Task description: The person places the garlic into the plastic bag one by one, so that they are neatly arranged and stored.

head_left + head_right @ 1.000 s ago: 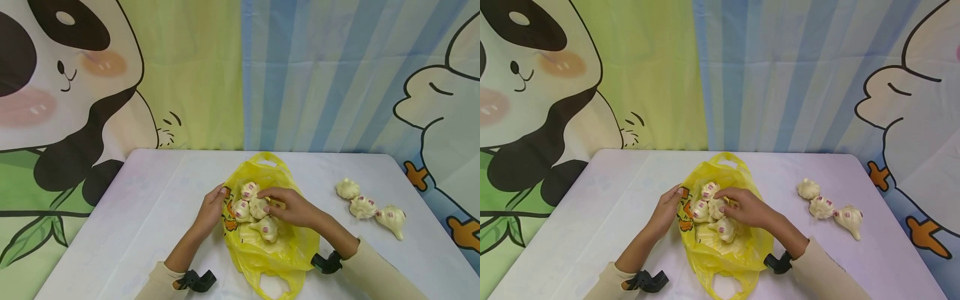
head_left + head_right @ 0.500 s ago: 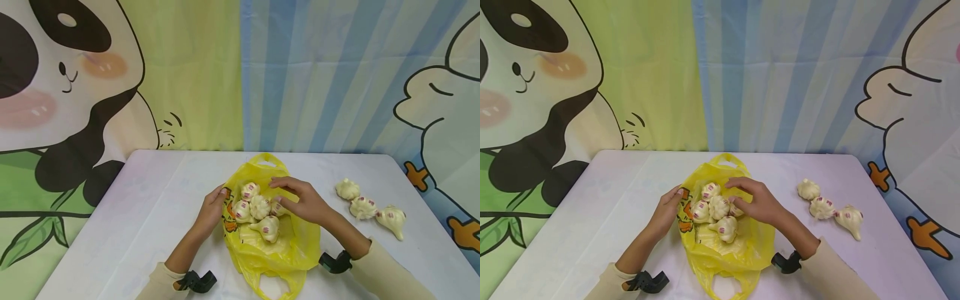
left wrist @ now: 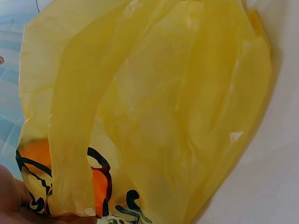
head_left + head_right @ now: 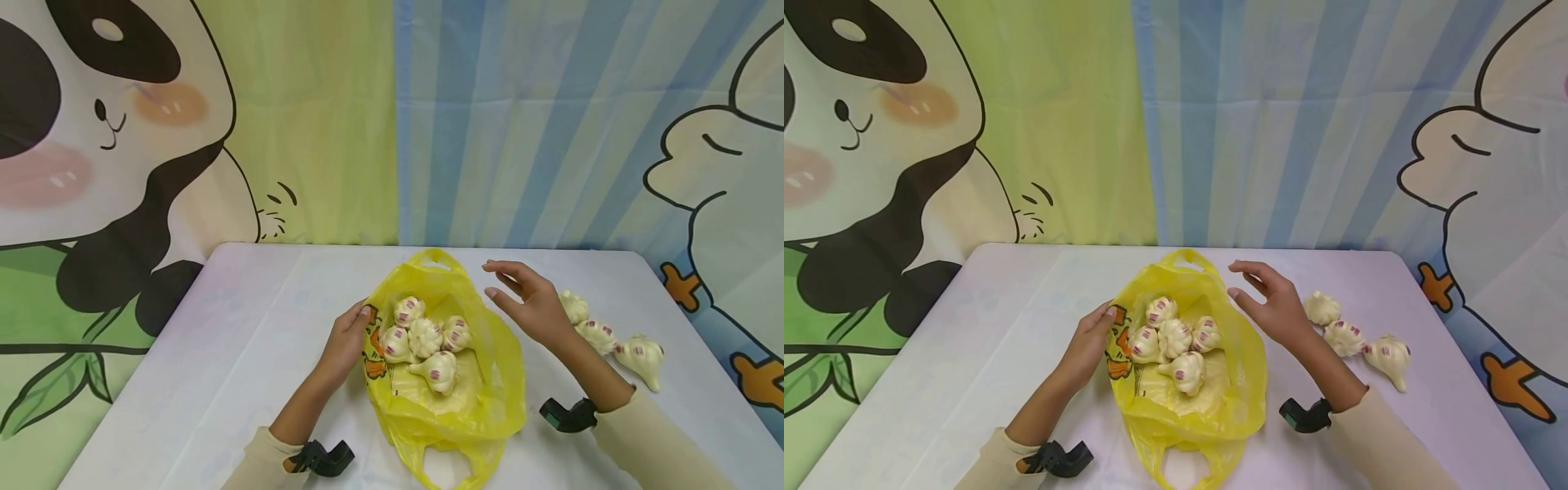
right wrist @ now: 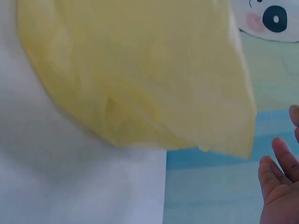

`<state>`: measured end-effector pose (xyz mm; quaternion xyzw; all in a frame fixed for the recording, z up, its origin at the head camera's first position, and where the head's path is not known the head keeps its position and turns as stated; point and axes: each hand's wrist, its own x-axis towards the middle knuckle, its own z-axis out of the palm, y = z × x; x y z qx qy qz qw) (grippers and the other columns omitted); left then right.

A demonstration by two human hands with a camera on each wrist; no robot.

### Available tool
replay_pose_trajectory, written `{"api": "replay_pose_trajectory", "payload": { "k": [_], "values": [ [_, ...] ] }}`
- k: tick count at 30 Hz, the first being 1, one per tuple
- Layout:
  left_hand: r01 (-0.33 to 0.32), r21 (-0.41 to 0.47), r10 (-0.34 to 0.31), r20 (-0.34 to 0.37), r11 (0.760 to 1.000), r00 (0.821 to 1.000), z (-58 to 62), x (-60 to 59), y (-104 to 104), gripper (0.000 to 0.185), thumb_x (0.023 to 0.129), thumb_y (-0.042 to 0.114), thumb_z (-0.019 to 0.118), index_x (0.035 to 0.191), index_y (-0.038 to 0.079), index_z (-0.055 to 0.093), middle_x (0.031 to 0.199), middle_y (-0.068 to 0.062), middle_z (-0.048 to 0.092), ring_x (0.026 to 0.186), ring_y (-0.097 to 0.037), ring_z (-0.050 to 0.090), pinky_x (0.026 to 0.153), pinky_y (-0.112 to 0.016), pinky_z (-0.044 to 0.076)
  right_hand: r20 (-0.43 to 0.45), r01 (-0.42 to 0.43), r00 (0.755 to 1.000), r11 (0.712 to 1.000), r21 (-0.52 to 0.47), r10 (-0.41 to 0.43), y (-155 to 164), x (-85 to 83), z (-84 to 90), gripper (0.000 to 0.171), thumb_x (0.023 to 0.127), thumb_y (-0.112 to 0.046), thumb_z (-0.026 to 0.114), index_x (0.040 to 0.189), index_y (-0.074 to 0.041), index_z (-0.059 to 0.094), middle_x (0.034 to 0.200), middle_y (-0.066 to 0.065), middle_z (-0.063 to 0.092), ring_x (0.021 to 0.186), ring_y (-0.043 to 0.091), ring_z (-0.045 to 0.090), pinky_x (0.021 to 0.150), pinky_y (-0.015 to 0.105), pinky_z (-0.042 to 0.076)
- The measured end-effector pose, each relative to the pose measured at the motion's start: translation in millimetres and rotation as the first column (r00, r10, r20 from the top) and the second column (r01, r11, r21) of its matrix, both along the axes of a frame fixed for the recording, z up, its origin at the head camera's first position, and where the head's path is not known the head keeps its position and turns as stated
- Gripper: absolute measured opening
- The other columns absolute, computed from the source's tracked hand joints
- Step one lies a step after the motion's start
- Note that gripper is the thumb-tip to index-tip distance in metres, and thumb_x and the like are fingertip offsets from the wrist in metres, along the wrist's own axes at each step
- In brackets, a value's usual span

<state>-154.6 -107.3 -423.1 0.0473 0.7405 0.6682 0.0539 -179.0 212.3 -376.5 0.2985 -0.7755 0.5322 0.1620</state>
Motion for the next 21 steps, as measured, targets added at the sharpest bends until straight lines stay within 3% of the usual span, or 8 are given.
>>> {"api": "replay_pose_trajectory", "payload": {
  "k": [6,15,21],
  "values": [
    [-0.002,0.001,0.002,0.01,1.0,1.0,1.2,0.4,0,0.045,0.107,0.027,0.035,0.145,0.004,0.045,0.133,-0.018,0.055,0.121,-0.026,0.051,0.105,-0.046,0.037,0.07,0.179,0.981,0.984,0.021,-0.18,22,-3.7,-3.4,0.044,0.086,0.009,0.068,0.129,0.003,0.057,0.129,0.017,0.054,0.125,0.015,0.049,0.102,0.026,0.04],
    [0.005,0.015,-0.005,0.005,1.0,1.0,3.0,0.6,1,0.045,0.107,0.027,0.035,0.144,0.004,0.046,0.131,-0.019,0.055,0.12,-0.026,0.052,0.104,-0.045,0.038,0.128,0.395,0.906,0.915,0.084,-0.403,54,-1.1,1.4,0.045,0.091,-0.01,0.069,0.133,-0.003,0.055,0.131,0.008,0.052,0.127,0.011,0.045,0.102,0.019,0.037],
    [0.004,0.01,-0.004,0.004,1.0,1.0,2.5,1.4,0,0.045,0.107,0.026,0.034,0.144,0.003,0.045,0.131,-0.019,0.056,0.119,-0.025,0.053,0.104,-0.046,0.038,0.145,0.493,0.858,0.869,0.037,-0.493,73,-0.7,-3.6,0.046,0.092,-0.011,0.069,0.134,-0.003,0.054,0.133,0.006,0.05,0.13,0.014,0.044,0.102,0.019,0.037]
  ]
}}
